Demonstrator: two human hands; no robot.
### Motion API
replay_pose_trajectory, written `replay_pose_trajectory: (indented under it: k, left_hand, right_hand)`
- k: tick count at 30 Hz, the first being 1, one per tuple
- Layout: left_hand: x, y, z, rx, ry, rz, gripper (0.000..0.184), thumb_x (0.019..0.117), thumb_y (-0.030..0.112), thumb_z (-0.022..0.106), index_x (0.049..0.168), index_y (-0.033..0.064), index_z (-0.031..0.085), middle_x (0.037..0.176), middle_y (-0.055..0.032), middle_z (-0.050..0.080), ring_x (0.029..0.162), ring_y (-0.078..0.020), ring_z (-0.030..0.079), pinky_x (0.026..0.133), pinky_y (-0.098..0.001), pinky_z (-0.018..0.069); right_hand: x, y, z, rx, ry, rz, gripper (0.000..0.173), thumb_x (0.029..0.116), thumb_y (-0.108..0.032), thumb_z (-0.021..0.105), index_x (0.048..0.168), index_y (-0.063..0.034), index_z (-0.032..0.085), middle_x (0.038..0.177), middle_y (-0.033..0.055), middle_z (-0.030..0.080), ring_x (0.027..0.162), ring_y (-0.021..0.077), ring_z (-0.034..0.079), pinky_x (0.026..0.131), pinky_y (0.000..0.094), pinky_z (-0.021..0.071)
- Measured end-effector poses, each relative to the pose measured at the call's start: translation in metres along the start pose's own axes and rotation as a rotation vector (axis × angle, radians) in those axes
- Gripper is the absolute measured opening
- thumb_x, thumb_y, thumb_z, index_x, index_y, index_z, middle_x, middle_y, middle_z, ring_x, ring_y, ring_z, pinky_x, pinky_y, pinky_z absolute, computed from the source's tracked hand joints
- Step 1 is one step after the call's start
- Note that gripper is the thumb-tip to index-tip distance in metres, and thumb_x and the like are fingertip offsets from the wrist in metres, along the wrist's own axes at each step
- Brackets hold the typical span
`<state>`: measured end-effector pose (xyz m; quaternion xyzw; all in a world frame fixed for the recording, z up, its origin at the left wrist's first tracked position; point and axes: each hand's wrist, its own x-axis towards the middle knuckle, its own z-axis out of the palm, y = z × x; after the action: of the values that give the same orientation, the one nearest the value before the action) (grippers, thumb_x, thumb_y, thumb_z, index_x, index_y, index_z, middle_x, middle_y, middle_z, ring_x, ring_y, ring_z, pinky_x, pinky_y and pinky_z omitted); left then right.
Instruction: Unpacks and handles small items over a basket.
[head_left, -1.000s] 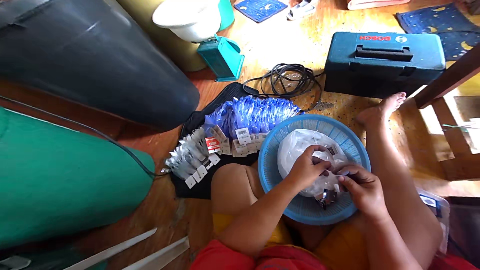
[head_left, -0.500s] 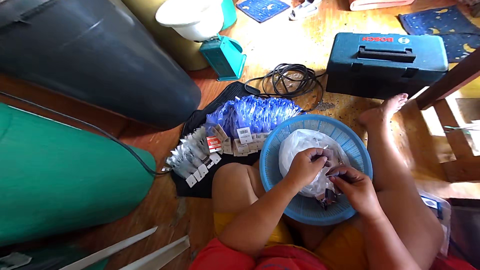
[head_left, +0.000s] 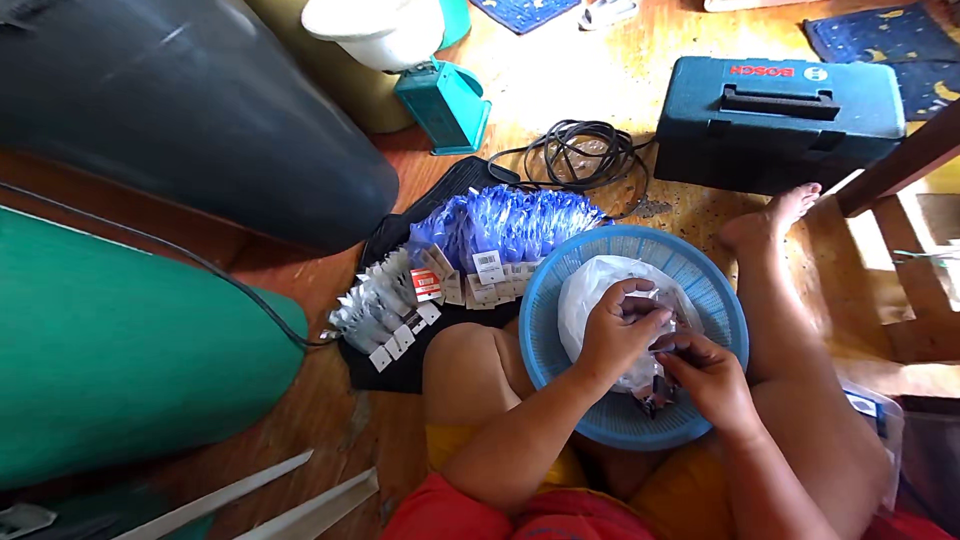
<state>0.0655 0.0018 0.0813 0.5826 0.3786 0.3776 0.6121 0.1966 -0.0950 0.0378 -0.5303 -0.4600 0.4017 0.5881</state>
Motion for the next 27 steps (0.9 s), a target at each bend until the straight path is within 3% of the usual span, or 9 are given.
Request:
replay_pose_trajectory:
  k: [18, 22, 27]
  left_hand:
    - [-0.004, 0.002, -0.002, -0.068, 0.004, -0.005, 0.044, 0.0915, 0.000, 0.071, 0.132, -0.0059, 0.055, 0.097, -0.0131, 0.077, 0.089, -0.0183, 0.076, 0.086, -0.0331, 0.0621]
    - [-0.007, 0.003, -0.001, -0.046, -0.011, 0.053, 0.043, 0.0910, 0.001, 0.072, 0.130, -0.0065, 0.056, 0.097, -0.0115, 0.076, 0.088, -0.0155, 0.075, 0.085, -0.0311, 0.0616]
    - [-0.013, 0.003, 0.004, -0.006, -0.070, 0.211, 0.040, 0.0903, -0.001, 0.072, 0.126, -0.0111, 0.056, 0.097, -0.0117, 0.076, 0.088, -0.0148, 0.075, 0.086, -0.0309, 0.0623]
  right_hand:
    - [0.001, 0.000, 0.006, 0.024, 0.000, 0.011, 0.013, 0.0924, 0.001, 0.065, 0.102, -0.0027, 0.073, 0.098, 0.0008, 0.072, 0.066, 0.0044, 0.065, 0.059, 0.0206, 0.0577]
    - [-0.001, -0.001, 0.006, 0.020, 0.085, -0.093, 0.006, 0.0886, -0.007, 0.073, 0.093, -0.0088, 0.077, 0.122, 0.0065, 0.064, 0.091, 0.0051, 0.067, 0.073, 0.0197, 0.0600]
    - [0.001, -0.010, -0.003, 0.198, 0.120, -0.260, 0.005, 0.0914, -0.024, 0.076, 0.095, -0.0220, 0.079, 0.127, -0.0022, 0.065, 0.115, 0.0093, 0.061, 0.098, 0.0264, 0.0532]
